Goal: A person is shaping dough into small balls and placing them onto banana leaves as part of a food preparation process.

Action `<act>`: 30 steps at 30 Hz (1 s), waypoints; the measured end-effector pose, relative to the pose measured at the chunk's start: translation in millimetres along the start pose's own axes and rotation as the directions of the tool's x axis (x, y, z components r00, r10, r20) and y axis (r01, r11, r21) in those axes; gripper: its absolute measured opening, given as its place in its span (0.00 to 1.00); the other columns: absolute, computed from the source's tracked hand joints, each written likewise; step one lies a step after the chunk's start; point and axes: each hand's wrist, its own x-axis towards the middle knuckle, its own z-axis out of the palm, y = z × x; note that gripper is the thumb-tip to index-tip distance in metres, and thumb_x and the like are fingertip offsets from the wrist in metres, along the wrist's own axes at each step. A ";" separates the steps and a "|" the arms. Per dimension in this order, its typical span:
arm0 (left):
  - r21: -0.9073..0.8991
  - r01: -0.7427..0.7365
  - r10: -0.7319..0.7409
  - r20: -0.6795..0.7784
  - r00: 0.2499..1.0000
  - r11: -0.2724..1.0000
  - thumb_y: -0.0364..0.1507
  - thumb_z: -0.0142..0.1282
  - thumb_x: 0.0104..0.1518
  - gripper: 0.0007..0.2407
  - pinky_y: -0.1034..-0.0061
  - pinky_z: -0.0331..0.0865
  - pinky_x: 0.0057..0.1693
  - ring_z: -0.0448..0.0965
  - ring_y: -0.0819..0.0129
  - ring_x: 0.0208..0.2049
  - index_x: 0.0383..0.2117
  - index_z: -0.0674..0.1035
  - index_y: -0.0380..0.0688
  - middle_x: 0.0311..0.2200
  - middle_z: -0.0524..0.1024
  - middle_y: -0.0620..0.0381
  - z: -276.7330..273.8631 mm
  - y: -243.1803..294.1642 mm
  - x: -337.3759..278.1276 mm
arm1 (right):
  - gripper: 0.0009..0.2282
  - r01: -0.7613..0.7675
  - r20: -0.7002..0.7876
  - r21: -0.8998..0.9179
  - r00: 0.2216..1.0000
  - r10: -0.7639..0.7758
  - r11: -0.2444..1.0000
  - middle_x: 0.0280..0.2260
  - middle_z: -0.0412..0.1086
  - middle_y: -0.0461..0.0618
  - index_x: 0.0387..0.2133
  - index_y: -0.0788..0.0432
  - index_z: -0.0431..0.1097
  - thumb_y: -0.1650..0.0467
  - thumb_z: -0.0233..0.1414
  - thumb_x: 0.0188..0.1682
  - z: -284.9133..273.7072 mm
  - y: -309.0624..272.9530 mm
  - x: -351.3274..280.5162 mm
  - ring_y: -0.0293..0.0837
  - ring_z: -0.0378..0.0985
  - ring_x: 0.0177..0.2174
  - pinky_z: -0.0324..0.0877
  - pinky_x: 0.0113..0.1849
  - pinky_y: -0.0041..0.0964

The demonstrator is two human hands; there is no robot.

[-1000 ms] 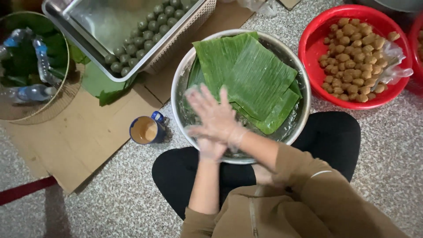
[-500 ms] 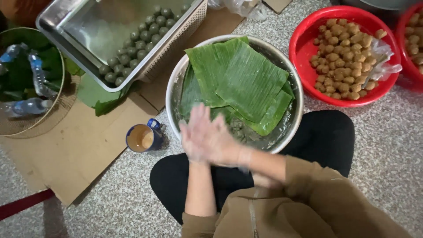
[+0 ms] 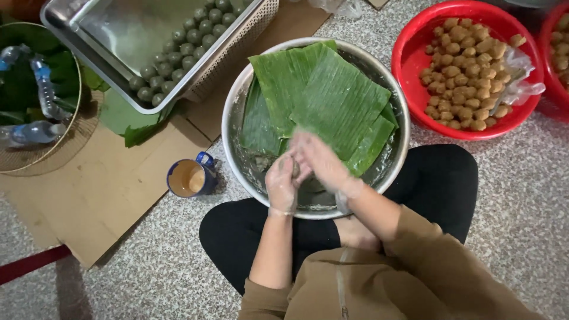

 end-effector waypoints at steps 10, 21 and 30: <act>-0.130 -0.135 0.140 0.030 0.990 0.982 0.34 0.37 0.70 0.21 0.55 0.73 0.60 0.73 0.44 0.58 0.60 0.68 0.26 0.57 0.71 0.29 15.8 8.1 -11.1 | 0.10 0.050 0.084 0.387 0.993 -0.089 0.921 0.25 0.68 0.44 0.25 0.59 0.71 0.68 0.64 0.47 27.2 33.5 -17.3 0.35 0.67 0.26 0.62 0.30 0.29; -0.371 -0.013 0.114 0.252 0.961 0.928 0.49 0.41 0.65 0.31 0.55 0.55 0.72 0.57 0.46 0.69 0.65 0.59 0.34 0.66 0.59 0.38 16.6 -13.1 -9.0 | 0.19 0.194 0.068 0.338 0.971 -0.229 0.921 0.40 0.70 0.54 0.44 0.63 0.67 0.69 0.65 0.44 -10.6 64.5 -6.3 0.44 0.74 0.37 0.67 0.42 0.43; 0.051 -0.025 0.027 -0.042 0.999 0.998 0.28 0.48 0.65 0.15 0.51 0.77 0.54 0.81 0.43 0.49 0.55 0.72 0.29 0.48 0.78 0.30 1.8 -2.5 1.6 | 0.17 0.139 -0.223 -0.812 0.824 -0.522 0.566 0.33 0.81 0.41 0.23 0.53 0.78 0.74 0.39 0.53 -223.3 93.7 58.4 0.45 0.72 0.18 0.71 0.26 0.39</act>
